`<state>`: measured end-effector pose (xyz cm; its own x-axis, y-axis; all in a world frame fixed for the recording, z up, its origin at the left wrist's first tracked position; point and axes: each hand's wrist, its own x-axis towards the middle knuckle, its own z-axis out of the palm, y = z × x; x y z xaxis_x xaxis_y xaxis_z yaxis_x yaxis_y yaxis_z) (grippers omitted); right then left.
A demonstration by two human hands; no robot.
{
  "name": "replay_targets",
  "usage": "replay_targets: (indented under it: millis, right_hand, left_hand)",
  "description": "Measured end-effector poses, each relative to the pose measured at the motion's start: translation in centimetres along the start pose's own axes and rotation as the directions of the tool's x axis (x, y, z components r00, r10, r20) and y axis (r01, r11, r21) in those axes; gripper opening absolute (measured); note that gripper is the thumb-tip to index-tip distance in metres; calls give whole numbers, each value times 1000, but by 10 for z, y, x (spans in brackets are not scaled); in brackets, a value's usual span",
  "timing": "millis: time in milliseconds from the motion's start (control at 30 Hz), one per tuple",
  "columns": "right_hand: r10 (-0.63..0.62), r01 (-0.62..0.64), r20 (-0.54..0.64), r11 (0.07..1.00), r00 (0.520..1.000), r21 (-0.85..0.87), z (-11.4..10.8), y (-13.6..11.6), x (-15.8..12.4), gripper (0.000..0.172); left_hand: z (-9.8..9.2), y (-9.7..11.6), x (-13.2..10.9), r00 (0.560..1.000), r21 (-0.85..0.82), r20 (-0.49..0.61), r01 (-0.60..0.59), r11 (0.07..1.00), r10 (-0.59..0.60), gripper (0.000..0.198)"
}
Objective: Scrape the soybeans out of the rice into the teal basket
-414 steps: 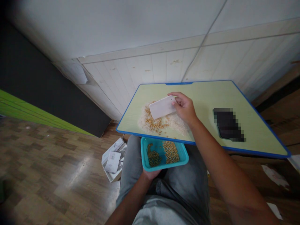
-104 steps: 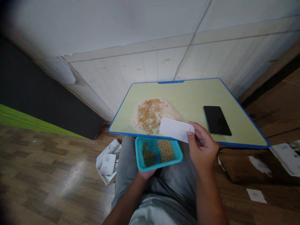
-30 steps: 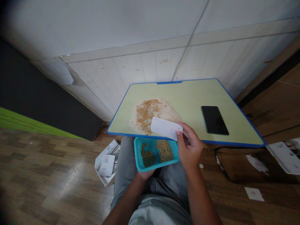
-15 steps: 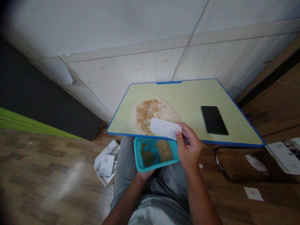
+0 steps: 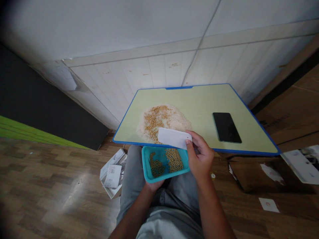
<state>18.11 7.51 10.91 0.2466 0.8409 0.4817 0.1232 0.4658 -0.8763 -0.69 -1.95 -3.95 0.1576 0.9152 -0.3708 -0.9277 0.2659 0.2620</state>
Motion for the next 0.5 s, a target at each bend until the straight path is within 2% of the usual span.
replay_targets:
  millis: [167,333,500]
  right_hand:
    - [2,-3,15,1000,1000,28,0,0,-1,27]
    - [8,-7,-41,1000,999,24,-1,-2,0,29]
    - [12,-11,-51,1000,999,20,1,-4,0,28]
  left_hand:
    - [-1,-1,1,999,-16,-39,-10,1000,9,75]
    - [-11,-2,3,995,-31,-96,-14,999,11,70]
    - [-10,-2,3,996,-34,-89,-15,999,12,73]
